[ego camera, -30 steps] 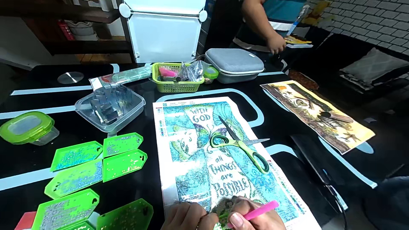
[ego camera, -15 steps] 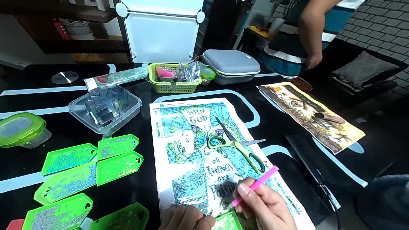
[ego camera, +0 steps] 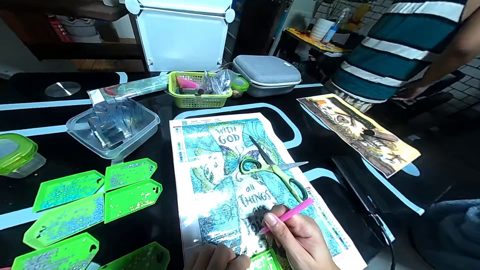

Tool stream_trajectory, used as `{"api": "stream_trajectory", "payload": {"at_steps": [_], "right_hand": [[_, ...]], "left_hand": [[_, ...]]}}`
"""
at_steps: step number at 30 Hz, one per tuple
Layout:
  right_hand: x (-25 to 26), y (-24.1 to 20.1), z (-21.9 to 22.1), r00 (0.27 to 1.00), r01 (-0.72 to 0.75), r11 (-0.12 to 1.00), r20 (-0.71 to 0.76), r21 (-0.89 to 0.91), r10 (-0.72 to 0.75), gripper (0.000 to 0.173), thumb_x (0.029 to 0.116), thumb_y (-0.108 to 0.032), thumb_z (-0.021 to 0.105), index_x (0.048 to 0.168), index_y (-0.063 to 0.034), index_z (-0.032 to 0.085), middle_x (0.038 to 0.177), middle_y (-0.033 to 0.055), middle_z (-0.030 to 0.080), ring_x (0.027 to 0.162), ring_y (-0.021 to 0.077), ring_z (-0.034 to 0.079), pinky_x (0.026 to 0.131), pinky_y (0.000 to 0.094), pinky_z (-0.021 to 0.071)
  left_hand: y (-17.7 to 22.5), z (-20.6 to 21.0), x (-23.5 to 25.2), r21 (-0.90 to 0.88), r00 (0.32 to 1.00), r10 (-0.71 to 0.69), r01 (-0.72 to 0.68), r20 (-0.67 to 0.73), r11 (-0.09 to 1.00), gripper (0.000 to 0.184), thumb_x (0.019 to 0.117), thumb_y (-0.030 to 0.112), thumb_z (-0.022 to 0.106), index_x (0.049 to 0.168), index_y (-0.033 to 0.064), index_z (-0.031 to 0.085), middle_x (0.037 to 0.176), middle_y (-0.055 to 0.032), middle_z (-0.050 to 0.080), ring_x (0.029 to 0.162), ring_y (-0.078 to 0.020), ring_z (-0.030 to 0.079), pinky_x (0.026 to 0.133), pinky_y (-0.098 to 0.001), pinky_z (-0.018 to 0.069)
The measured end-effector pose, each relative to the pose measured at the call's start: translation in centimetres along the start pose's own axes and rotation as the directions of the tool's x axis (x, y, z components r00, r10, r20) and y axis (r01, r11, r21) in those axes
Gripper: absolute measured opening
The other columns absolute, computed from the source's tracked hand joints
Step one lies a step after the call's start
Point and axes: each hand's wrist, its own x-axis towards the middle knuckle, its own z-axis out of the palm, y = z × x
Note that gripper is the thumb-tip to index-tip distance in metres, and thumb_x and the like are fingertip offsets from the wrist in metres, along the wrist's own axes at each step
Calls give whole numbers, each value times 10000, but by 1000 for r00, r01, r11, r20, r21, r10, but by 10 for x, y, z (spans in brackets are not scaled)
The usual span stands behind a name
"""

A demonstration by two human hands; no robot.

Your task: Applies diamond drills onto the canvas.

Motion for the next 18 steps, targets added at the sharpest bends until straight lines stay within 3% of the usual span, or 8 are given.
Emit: {"api": "stream_trajectory", "payload": {"at_steps": [11,15,18], "right_hand": [[-3,-6,2,995,100,958,41,-270,-92,290,1100,-269,498,948,-54,619,798,49,627,727,58,611,686,183,514],[-3,-7,-3,999,16,989,32,-144,-12,288,1100,-248,506,956,-40,643,764,29,634,664,14,594,615,157,503],[-10,-22,-1,999,-52,998,18,34,51,254,1102,-223,498,961,-62,636,796,-1,664,708,-19,626,643,152,528]], "left_hand": [[0,-1,0,-2,1000,-2,2,5,1000,457,851,434,793,1162,100,759,1013,-135,717,945,-313,668,843,-425,528],[0,0,-1,2,1000,-3,3,0,1000,459,846,434,797,1166,107,759,1013,-128,717,944,-305,665,846,-418,526],[0,0,0,-10,1000,-8,8,-2,1000,456,839,422,804,1162,103,762,1016,-132,719,955,-316,670,862,-437,529]]}}
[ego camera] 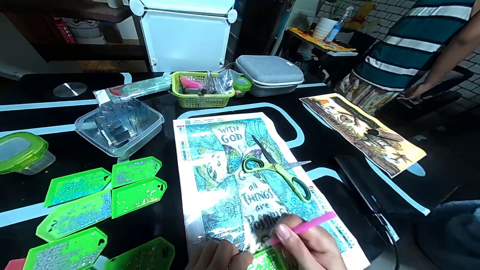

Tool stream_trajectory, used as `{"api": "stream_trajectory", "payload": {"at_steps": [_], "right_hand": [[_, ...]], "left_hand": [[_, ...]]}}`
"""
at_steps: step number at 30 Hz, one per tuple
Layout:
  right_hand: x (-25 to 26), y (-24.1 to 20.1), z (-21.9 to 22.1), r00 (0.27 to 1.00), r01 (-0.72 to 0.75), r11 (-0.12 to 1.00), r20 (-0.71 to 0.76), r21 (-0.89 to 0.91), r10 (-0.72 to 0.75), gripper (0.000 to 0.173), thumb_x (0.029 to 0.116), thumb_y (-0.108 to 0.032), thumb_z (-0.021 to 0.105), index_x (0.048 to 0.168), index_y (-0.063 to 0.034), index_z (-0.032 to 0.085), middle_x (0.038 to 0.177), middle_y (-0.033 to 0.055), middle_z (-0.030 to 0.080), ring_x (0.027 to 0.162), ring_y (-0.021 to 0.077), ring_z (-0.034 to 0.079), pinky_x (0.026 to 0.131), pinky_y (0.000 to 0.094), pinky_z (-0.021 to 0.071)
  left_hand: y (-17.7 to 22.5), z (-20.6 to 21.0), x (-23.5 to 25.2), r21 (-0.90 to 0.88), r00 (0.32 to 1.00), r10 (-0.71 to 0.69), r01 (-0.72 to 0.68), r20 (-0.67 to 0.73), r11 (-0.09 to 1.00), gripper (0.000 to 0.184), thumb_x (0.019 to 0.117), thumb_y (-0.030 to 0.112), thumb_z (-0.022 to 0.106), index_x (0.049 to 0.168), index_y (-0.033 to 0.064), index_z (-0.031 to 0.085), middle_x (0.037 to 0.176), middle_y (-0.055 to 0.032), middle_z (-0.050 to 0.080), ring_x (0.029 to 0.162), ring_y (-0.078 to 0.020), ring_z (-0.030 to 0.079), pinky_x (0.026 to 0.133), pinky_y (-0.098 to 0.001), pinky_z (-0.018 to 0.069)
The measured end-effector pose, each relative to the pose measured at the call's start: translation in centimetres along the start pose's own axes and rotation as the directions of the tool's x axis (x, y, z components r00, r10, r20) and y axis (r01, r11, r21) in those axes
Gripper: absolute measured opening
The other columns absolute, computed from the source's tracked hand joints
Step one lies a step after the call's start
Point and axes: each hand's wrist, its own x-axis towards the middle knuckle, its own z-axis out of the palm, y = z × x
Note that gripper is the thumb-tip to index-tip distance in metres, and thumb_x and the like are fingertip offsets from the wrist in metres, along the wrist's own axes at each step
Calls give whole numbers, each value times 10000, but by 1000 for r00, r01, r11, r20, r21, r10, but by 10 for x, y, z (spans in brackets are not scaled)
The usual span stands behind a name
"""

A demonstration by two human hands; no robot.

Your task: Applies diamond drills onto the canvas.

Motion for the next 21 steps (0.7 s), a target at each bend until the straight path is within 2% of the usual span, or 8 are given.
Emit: {"api": "stream_trajectory", "payload": {"at_steps": [2,5,15,18,21], "right_hand": [[-7,-7,5,999,7,999,37,43,-9,261,1100,-226,508,949,-49,626,798,24,662,747,3,650,689,174,549],[-10,-8,12,994,59,998,88,-19,-58,294,1096,-209,509,911,-11,622,772,85,644,774,78,644,756,212,521],[-10,-4,15,989,104,989,119,-104,-92,312,1092,-208,512,885,-4,626,761,105,640,776,114,636,761,214,506],[-9,-5,13,996,28,1000,81,-4,-27,286,1094,-204,512,911,-11,616,764,71,640,734,49,635,702,188,522],[0,-8,6,992,-129,980,11,151,129,229,1095,-207,506,949,-106,651,804,-66,684,712,-49,627,637,135,523]], "left_hand": [[0,0,0,-1,1000,-3,3,3,1000,454,835,422,805,1155,102,762,1016,-137,717,962,-323,674,861,-451,536],[0,2,0,6,1000,3,-3,-4,1000,452,838,437,802,1135,99,759,1010,-137,717,964,-322,675,856,-452,538],[0,2,0,12,1000,6,-6,-13,1000,446,835,436,803,1123,99,757,1006,-131,713,964,-311,670,879,-432,527],[0,0,1,1,1000,-2,2,-1,1000,451,835,431,803,1145,106,761,1004,-126,711,958,-307,668,883,-430,523],[1,0,1,-2,1000,-4,4,2,1000,454,827,416,811,1153,103,764,1001,-130,715,952,-312,670,871,-435,527]]}}
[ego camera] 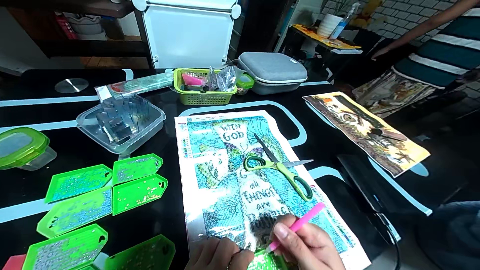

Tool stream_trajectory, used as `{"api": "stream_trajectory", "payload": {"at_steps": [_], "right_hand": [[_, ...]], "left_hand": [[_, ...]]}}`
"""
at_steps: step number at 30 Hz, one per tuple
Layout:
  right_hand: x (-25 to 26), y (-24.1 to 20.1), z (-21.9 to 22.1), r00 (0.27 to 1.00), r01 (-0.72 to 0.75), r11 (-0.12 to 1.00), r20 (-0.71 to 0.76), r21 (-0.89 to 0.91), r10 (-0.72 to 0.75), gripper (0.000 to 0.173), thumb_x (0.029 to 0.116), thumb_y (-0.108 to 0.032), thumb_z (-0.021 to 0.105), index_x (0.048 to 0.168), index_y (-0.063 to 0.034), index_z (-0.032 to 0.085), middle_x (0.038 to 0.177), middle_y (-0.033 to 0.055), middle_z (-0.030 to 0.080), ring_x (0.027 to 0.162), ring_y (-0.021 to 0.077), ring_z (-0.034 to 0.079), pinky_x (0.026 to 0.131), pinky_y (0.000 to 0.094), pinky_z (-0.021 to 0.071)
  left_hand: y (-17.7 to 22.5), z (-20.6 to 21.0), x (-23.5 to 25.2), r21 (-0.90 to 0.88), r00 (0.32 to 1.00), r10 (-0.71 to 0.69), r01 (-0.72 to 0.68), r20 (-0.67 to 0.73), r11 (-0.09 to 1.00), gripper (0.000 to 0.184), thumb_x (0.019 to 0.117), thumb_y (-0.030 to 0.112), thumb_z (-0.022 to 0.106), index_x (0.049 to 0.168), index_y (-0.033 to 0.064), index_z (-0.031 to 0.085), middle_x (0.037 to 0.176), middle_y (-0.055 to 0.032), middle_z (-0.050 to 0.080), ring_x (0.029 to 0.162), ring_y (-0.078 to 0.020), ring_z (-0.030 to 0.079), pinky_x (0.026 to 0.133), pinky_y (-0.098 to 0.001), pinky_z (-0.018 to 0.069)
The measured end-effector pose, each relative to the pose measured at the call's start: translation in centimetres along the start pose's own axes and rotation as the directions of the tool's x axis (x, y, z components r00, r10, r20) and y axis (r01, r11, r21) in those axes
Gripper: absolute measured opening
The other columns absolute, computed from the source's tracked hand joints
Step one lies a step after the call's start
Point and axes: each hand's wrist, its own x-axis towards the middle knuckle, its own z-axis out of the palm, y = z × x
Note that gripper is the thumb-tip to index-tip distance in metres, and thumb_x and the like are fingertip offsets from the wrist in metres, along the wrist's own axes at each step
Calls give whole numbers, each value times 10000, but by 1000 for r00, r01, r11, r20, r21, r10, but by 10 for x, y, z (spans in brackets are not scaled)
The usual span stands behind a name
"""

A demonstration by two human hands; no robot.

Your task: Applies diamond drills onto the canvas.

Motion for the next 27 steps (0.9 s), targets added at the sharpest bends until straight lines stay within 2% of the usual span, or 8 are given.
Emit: {"api": "stream_trajectory", "payload": {"at_steps": [2,7,18,27], "right_hand": [[9,1,-6,998,-29,1000,-59,2,29,226,1093,-215,506,946,-139,660,804,-97,686,688,-55,622,609,127,517],[16,23,-12,992,101,989,-61,-106,-108,269,1101,-230,500,911,-91,630,738,-66,615,644,-53,570,574,112,471],[16,28,-9,988,142,976,-41,-164,-150,270,1101,-210,500,908,-65,620,742,-39,620,656,-51,581,588,103,477],[14,28,-10,967,247,898,37,-365,-251,306,1103,-252,494,925,-36,618,760,39,608,666,15,584,616,144,492]], "left_hand": [[0,0,0,-1,1000,2,-2,8,1000,452,837,419,804,1159,105,762,1006,-128,714,954,-313,669,869,-436,527],[-1,0,0,4,1000,5,-5,16,1000,455,842,424,800,1162,103,758,1018,-131,718,958,-320,668,862,-434,529],[-2,1,-1,-9,1000,4,-4,7,1000,459,846,431,800,1169,107,759,1022,-129,718,959,-314,664,859,-426,528],[-2,1,-1,-7,1000,12,-12,4,1000,464,848,438,796,1168,104,758,1022,-130,717,965,-314,662,864,-421,526]]}}
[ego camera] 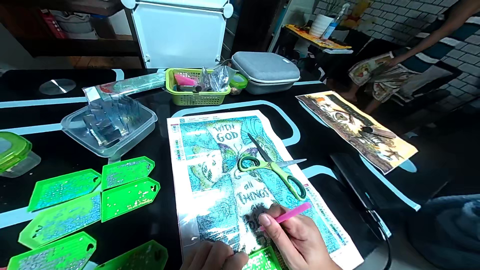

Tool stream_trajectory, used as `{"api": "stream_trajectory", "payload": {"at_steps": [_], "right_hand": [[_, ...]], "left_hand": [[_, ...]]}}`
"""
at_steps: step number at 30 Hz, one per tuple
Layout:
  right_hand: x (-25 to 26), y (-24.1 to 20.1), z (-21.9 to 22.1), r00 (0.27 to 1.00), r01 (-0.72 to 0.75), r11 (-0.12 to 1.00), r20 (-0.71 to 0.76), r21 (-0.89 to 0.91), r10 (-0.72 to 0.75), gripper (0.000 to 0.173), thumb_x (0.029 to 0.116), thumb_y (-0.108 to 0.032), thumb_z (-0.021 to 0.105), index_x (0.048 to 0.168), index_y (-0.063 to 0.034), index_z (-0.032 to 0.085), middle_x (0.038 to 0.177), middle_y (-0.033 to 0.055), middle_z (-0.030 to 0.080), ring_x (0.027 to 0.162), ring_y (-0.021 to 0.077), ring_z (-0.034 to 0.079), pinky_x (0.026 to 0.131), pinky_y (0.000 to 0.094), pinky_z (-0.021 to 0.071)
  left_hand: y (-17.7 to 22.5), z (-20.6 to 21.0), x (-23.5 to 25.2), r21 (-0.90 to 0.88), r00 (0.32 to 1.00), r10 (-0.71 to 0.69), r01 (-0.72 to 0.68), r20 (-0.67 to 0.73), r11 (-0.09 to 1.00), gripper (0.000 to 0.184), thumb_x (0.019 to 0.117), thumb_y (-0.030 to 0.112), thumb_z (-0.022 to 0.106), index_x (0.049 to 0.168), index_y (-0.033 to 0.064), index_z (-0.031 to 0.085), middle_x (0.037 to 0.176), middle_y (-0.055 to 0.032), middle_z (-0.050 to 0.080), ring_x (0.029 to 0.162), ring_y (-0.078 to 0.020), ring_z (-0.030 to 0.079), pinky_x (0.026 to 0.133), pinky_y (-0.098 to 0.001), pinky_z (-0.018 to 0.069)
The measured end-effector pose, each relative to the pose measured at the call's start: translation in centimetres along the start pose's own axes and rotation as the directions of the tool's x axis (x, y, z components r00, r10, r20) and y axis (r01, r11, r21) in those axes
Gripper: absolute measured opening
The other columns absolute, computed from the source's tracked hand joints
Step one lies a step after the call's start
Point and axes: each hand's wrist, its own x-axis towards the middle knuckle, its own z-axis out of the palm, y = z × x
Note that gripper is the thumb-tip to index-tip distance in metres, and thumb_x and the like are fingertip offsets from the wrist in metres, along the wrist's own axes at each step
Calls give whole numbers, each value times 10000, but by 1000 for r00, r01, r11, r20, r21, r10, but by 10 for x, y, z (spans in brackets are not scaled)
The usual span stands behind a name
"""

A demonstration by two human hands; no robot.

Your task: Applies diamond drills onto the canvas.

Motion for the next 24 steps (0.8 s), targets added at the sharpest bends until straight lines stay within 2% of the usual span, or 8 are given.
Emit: {"api": "stream_trajectory", "payload": {"at_steps": [7,10,13,17,24], "right_hand": [[2,-1,-6,999,-1,1000,49,13,1,307,1101,-259,500,944,-32,635,762,41,623,668,17,595,616,147,499],[0,-11,-5,998,-56,991,19,118,54,287,1106,-251,491,956,-48,626,770,11,644,676,-16,610,614,138,512],[-9,-29,1,994,-99,972,62,214,87,273,1097,-215,513,939,-24,629,776,49,656,710,25,641,662,180,541],[-13,-34,9,995,-21,989,104,144,6,297,1085,-197,529,877,-9,628,738,95,631,739,113,624,745,234,499],[-14,-33,10,991,-13,994,133,113,-2,297,1083,-185,522,871,-9,632,738,100,638,741,126,623,749,241,488]], "left_hand": [[0,0,-1,12,1000,3,-3,0,1000,467,845,445,798,1166,108,757,1018,-126,718,965,-312,667,867,-423,531],[1,0,-1,3,1000,0,0,-12,1000,458,831,423,812,1155,104,763,1012,-129,721,963,-315,670,878,-431,528],[1,0,-1,-7,1000,-9,9,-14,1000,453,831,423,812,1150,105,764,1009,-129,718,971,-318,672,877,-449,532],[1,0,-1,-7,1000,-10,10,-23,1000,439,824,413,816,1105,80,763,1010,-143,717,981,-329,676,885,-458,536],[0,1,-1,19,999,7,-6,-34,1000,443,829,439,808,1102,94,758,1002,-121,712,970,-305,669,884,-424,529]]}}
